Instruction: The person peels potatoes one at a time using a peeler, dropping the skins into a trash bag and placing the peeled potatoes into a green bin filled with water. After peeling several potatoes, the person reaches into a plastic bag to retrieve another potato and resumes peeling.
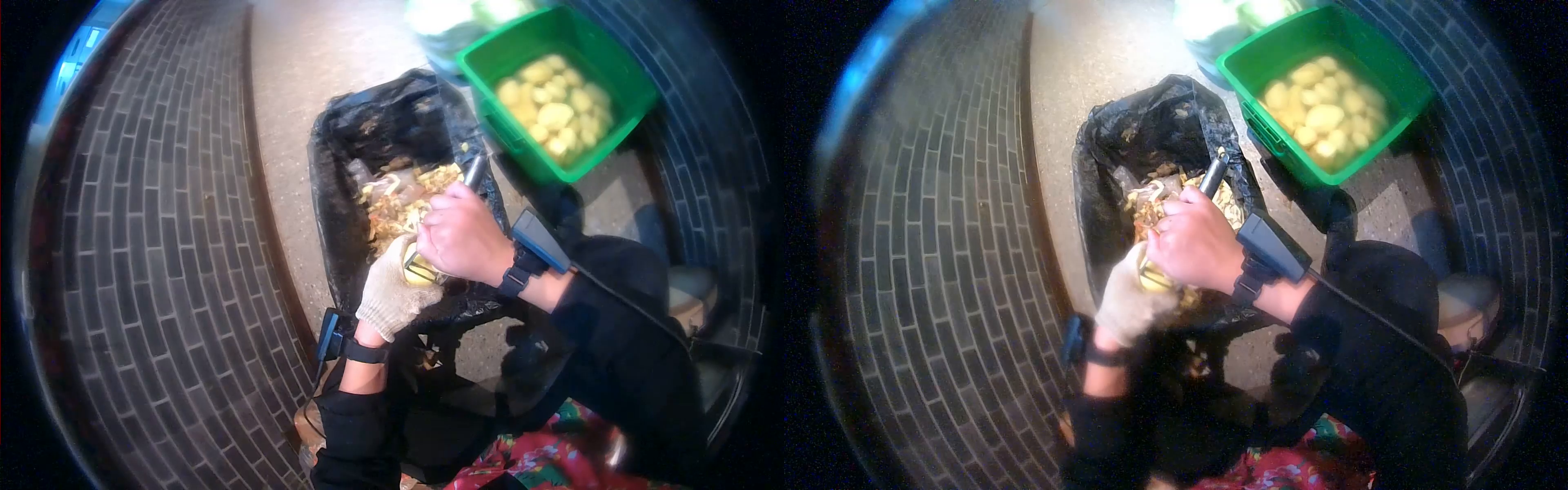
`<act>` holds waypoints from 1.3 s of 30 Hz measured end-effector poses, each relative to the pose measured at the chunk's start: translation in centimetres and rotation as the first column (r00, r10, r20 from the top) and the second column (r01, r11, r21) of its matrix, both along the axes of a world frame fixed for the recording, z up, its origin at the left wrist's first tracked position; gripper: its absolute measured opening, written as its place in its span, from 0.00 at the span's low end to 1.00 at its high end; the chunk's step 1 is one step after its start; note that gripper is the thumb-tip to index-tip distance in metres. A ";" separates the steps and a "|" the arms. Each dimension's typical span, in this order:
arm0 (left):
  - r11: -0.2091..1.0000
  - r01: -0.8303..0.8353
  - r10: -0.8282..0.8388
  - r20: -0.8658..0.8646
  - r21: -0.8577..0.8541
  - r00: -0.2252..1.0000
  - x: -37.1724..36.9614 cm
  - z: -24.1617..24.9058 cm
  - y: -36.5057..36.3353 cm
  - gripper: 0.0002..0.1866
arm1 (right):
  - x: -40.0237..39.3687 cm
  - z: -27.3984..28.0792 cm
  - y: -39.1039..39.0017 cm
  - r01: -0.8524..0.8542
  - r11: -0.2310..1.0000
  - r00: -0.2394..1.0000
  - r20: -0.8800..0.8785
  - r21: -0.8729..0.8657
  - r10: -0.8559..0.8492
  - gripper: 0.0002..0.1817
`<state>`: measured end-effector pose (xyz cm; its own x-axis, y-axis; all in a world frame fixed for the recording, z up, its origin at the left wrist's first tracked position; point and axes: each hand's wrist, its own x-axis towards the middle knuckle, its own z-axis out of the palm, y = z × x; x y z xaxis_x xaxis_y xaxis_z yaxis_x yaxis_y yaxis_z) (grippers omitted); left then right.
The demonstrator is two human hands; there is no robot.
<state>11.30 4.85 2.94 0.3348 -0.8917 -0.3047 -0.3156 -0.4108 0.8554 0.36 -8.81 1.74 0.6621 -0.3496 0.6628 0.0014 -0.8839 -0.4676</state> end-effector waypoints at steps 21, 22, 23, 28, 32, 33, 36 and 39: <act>0.994 -0.089 0.076 -0.178 -0.067 0.981 0.9 2.2 0.0 0.37 | -0.1 0.8 -2.3 0.129 0.992 0.990 -0.054 -0.009 -0.129 0.17; 0.987 -0.109 0.092 -0.141 -0.119 0.986 1.1 1.7 0.1 0.39 | 0.1 0.9 -2.3 0.124 0.992 0.992 -0.033 0.023 -0.123 0.17; 0.971 -0.158 0.124 -0.185 -0.182 0.975 1.2 1.2 0.0 0.41 | 0.1 0.9 -2.2 0.119 0.991 0.993 -0.011 0.055 -0.119 0.17; 0.968 -0.222 0.192 -0.230 -0.112 0.954 0.8 1.3 -0.5 0.39 | 0.4 1.0 -2.2 0.123 0.992 0.992 0.009 0.005 -0.123 0.17; 0.993 -0.078 0.098 0.236 -0.093 0.967 -0.1 1.2 -1.1 0.34 | 0.5 0.7 -0.9 0.098 0.990 0.995 -0.017 -0.104 -0.100 0.16; 0.993 -0.078 0.102 0.316 -0.088 0.943 -0.7 1.5 -1.3 0.33 | 0.5 0.7 -0.7 0.107 0.983 0.994 -0.015 -0.152 -0.111 0.16; 0.998 -0.061 0.068 0.379 -0.029 0.923 -0.9 1.3 -1.3 0.33 | 0.4 0.7 -0.4 0.093 0.988 0.995 -0.022 -0.120 -0.097 0.16; 1.000 -0.014 0.012 0.268 0.006 0.963 -0.6 1.4 -1.2 0.33 | 0.3 0.3 -0.3 0.049 0.995 0.999 -0.014 -0.084 -0.050 0.15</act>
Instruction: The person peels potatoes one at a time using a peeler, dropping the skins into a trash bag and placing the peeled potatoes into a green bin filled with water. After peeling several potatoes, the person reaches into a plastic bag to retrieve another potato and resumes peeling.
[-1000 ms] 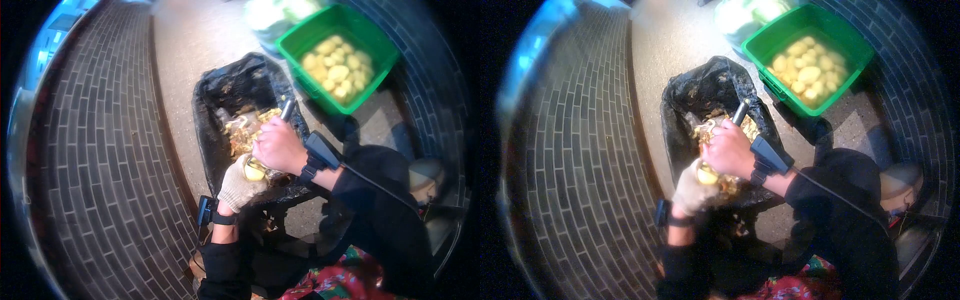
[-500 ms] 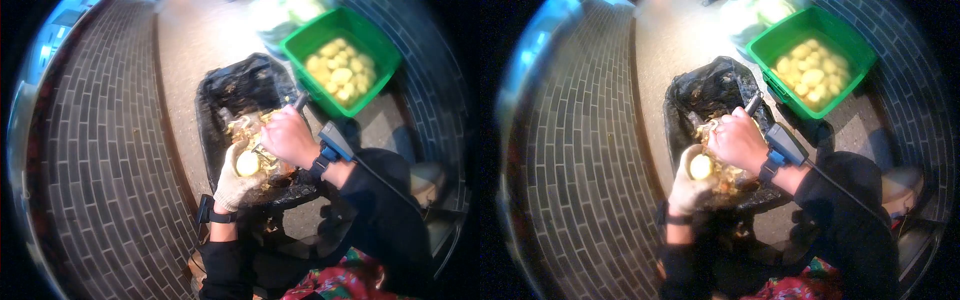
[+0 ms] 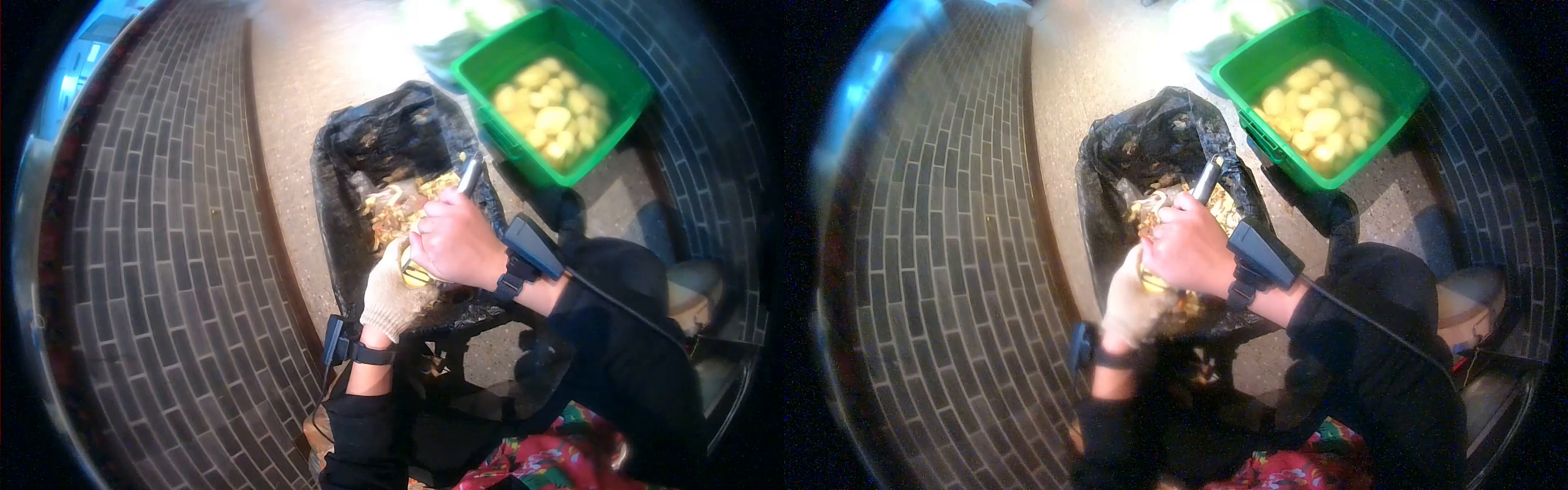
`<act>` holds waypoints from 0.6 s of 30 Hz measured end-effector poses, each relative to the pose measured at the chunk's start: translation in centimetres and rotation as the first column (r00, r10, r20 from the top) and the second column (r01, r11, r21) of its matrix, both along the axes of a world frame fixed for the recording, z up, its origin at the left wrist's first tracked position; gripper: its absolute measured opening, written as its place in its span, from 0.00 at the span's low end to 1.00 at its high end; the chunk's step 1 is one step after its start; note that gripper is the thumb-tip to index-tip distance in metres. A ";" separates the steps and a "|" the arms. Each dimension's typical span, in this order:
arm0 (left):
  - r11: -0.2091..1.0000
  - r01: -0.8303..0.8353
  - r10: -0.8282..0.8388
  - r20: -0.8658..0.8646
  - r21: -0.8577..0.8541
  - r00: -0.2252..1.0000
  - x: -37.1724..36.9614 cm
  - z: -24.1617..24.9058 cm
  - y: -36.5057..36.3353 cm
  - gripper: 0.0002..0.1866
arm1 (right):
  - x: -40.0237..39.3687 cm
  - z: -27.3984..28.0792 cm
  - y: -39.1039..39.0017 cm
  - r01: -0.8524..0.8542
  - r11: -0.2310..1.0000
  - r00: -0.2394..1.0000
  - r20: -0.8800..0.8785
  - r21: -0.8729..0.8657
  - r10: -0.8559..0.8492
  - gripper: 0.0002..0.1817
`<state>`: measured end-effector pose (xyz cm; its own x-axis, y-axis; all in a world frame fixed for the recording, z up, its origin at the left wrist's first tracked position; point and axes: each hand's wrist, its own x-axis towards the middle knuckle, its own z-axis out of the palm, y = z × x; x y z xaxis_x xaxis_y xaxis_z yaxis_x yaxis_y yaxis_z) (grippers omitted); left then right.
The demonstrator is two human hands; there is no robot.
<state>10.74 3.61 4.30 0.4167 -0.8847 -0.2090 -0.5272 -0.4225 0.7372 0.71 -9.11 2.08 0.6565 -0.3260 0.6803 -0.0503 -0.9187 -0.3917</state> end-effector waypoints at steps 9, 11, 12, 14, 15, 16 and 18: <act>0.988 -0.058 -0.011 -0.443 -0.141 0.897 0.5 1.5 1.4 0.30 | 0.0 -1.2 -4.2 0.203 0.977 0.977 -0.050 -0.059 -0.206 0.19; 0.996 -0.068 0.040 -0.354 -0.066 0.934 0.9 1.5 1.2 0.30 | 0.0 -0.3 -3.7 0.181 0.983 0.982 -0.053 0.009 -0.180 0.20; 0.993 -0.056 0.024 -0.298 -0.099 0.954 1.3 0.9 1.2 0.30 | 0.2 0.4 -3.0 0.143 0.989 0.990 -0.020 0.041 -0.142 0.20; 0.994 -0.070 0.042 -0.282 -0.088 0.958 1.4 0.9 0.7 0.29 | 0.0 0.7 -1.7 0.027 0.995 1.000 -0.005 0.091 -0.027 0.14; 0.993 -0.072 0.044 -0.283 -0.091 0.958 1.3 0.7 0.7 0.29 | 0.0 0.5 -1.0 0.025 0.996 1.000 -0.006 0.088 -0.025 0.14; 0.996 -0.065 0.043 -0.276 -0.069 0.960 1.3 0.2 0.7 0.29 | 0.1 0.3 -0.4 -0.005 0.997 1.000 -0.008 0.076 0.006 0.14; 0.998 -0.055 0.041 -0.269 -0.044 0.962 1.1 -0.3 0.6 0.28 | 0.6 -0.3 0.2 -0.053 0.995 0.998 0.047 0.079 0.050 0.14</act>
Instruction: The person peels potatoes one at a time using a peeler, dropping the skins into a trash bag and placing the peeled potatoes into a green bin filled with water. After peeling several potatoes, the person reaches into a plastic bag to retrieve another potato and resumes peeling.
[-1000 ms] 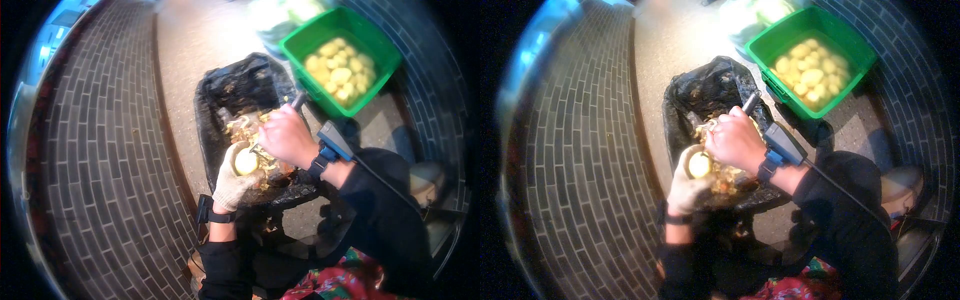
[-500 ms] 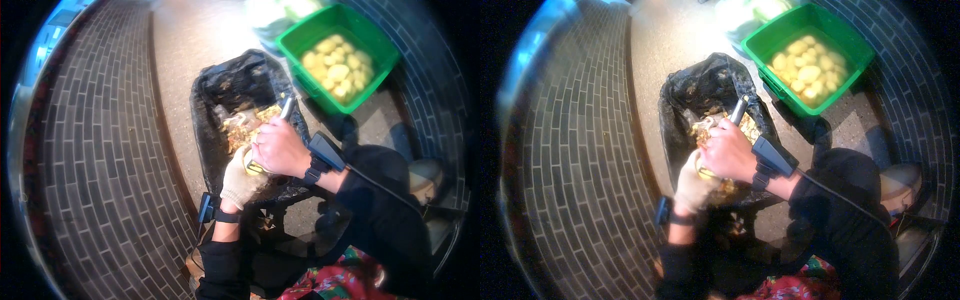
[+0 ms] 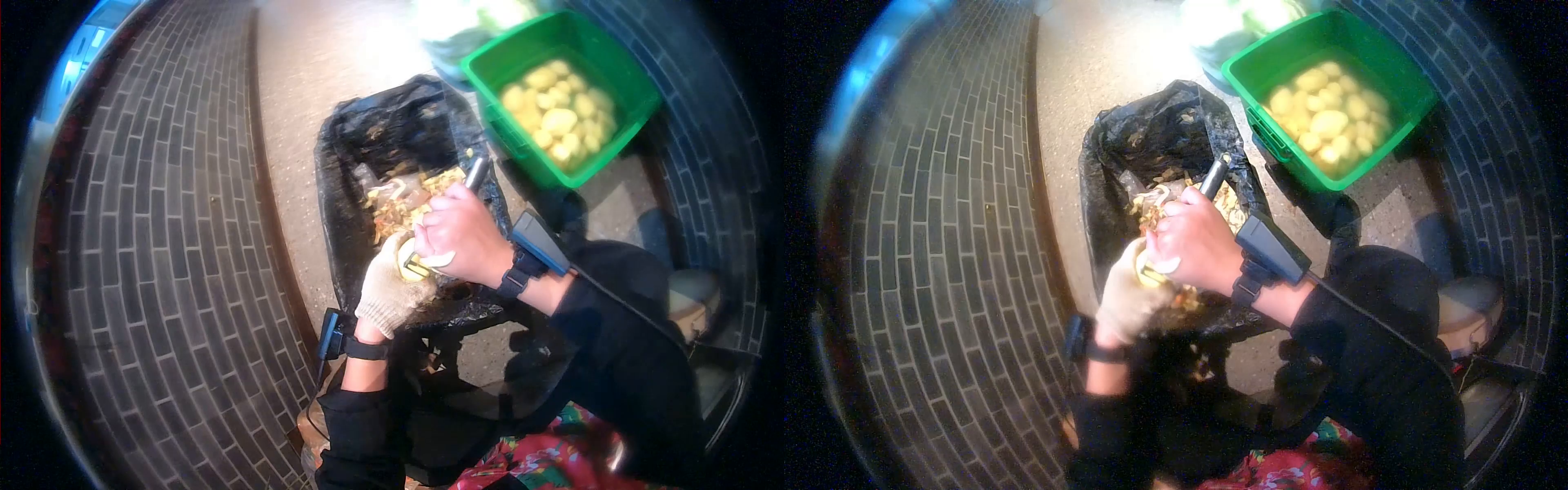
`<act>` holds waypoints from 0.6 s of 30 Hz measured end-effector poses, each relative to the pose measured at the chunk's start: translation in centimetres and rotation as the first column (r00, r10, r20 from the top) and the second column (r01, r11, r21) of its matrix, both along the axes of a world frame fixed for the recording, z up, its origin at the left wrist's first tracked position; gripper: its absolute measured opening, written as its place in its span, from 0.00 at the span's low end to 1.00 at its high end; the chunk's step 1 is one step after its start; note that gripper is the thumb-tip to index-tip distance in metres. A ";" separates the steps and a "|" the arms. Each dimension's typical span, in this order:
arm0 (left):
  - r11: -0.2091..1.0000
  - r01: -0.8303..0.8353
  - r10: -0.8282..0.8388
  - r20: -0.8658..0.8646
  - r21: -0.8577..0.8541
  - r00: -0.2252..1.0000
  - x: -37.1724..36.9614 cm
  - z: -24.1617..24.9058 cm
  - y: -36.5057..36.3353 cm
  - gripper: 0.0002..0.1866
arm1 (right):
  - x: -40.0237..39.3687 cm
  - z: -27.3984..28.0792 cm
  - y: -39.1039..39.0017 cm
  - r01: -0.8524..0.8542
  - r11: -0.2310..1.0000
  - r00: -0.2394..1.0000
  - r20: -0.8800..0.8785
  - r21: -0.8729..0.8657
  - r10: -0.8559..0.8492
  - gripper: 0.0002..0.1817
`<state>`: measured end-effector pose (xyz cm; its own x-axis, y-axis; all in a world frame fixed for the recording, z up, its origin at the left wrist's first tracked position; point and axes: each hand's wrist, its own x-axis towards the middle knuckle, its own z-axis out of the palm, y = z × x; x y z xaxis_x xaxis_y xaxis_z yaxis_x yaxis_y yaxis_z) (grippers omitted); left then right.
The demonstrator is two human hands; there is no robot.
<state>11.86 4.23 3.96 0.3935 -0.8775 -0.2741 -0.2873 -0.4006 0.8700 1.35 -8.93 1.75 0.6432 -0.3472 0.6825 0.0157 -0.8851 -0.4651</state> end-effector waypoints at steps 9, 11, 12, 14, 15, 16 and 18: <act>0.996 0.083 -0.081 0.125 -0.013 0.989 0.2 0.3 0.4 0.25 | -0.6 -0.3 -2.6 0.108 0.993 0.991 -0.076 -0.041 -0.111 0.15; 0.995 0.002 -0.007 0.057 0.097 0.998 0.2 0.0 0.1 0.25 | -0.5 0.4 -1.1 0.079 0.996 0.993 -0.081 -0.038 -0.081 0.15; 0.996 -0.004 -0.001 0.055 0.094 0.998 0.0 0.0 0.0 0.25 | -0.3 0.0 -0.4 0.050 0.998 0.996 -0.066 -0.034 -0.052 0.15; 0.998 0.058 -0.060 0.118 0.023 0.991 -0.5 -0.2 -0.1 0.25 | 0.0 -0.4 0.3 0.017 1.000 0.999 -0.039 -0.016 -0.017 0.15; 0.998 0.058 -0.061 0.115 0.025 0.992 -0.5 -0.6 -0.1 0.25 | -0.1 -0.5 0.3 0.017 1.000 0.999 -0.042 -0.015 -0.018 0.15; 0.997 0.073 -0.073 0.120 0.002 0.990 -0.3 -1.3 0.1 0.26 | -0.2 -0.6 0.1 -0.016 1.000 1.000 -0.022 0.002 0.016 0.16; 0.995 0.093 -0.089 0.129 -0.022 0.988 -0.2 -1.4 0.1 0.28 | -0.2 -0.8 -0.5 -0.045 0.999 0.999 0.003 0.016 0.045 0.16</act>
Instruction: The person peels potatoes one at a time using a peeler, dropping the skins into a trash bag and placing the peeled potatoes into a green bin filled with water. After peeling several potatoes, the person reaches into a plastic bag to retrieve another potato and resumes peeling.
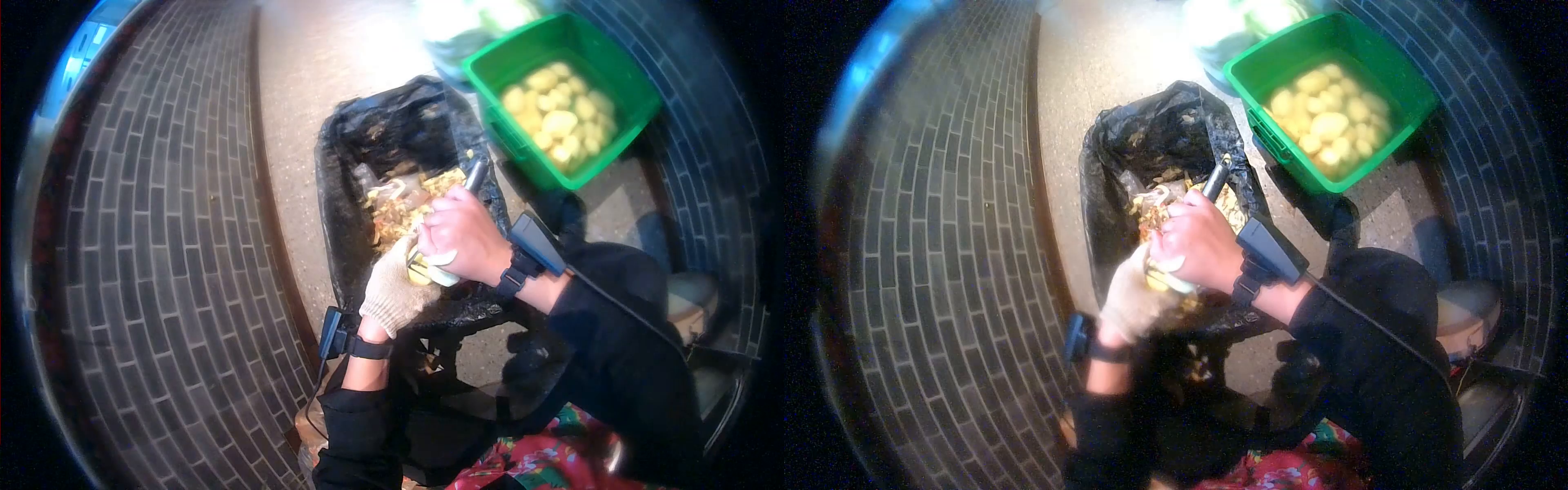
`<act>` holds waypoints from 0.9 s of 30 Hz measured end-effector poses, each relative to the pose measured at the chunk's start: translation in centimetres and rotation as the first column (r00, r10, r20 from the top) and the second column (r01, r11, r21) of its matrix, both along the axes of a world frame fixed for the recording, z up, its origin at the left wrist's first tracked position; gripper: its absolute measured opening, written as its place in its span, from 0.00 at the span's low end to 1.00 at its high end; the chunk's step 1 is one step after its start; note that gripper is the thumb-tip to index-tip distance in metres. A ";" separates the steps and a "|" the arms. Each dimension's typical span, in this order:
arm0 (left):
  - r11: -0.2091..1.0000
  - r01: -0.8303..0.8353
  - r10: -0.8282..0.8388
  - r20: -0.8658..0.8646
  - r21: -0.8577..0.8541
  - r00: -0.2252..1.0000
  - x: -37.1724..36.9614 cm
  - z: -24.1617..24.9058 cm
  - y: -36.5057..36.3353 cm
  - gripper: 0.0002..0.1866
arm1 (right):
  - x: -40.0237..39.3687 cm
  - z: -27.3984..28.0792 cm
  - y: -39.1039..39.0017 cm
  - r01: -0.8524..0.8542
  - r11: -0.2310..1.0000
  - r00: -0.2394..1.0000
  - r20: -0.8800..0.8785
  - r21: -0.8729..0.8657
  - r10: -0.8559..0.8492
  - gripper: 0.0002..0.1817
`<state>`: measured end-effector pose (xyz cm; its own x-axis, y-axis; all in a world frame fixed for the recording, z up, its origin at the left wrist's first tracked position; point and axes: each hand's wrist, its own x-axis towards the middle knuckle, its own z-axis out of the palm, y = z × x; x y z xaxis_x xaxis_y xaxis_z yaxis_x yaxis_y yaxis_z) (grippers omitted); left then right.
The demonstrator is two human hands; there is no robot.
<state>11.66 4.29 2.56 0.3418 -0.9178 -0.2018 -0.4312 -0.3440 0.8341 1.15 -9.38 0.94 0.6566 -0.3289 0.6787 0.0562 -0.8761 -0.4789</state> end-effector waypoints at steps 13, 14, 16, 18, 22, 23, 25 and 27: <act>0.991 0.133 -0.130 -0.109 0.022 0.985 0.3 2.0 1.1 0.31 | -0.7 -1.2 -3.3 0.265 0.933 0.914 -0.246 -0.244 -0.323 0.14; 0.996 0.085 -0.088 0.084 0.040 0.993 0.1 2.0 1.0 0.30 | -0.8 -0.3 -3.0 0.261 0.944 0.932 -0.203 -0.201 -0.301 0.15; 1.000 0.015 -0.016 0.315 0.005 0.949 -0.3 2.0 0.4 0.28 | -0.7 0.8 -2.3 0.238 0.957 0.950 -0.163 -0.165 -0.265 0.16; 0.999 -0.045 0.034 0.331 0.025 0.943 -1.0 2.3 -0.2 0.27 | -0.5 1.5 -1.1 0.222 0.970 0.962 -0.139 -0.100 -0.235 0.19; 0.979 -0.160 0.098 0.409 0.122 0.908 -1.5 1.8 -0.6 0.28 | 0.1 1.2 0.1 0.143 0.988 0.986 -0.075 -0.058 -0.147 0.16; 0.980 -0.159 0.096 0.408 0.123 0.908 -1.5 1.8 -0.6 0.28 | 0.1 1.1 0.2 0.145 0.988 0.986 -0.075 -0.057 -0.149 0.16; 0.986 -0.162 0.123 0.441 0.051 0.889 -1.8 2.4 -0.8 0.27 | 0.0 1.1 0.4 0.145 0.989 0.986 -0.083 -0.004 -0.145 0.16; 0.986 -0.162 0.132 0.449 0.028 0.884 -1.9 2.0 -0.8 0.28 | 0.1 0.4 0.2 0.149 0.989 0.986 -0.082 0.006 -0.148 0.16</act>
<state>9.73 3.45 4.59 0.5391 -0.8406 -0.0523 -0.6917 -0.4773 0.5420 1.22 -9.21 1.31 0.6524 -0.4349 0.6207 -0.1133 -0.8657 -0.4875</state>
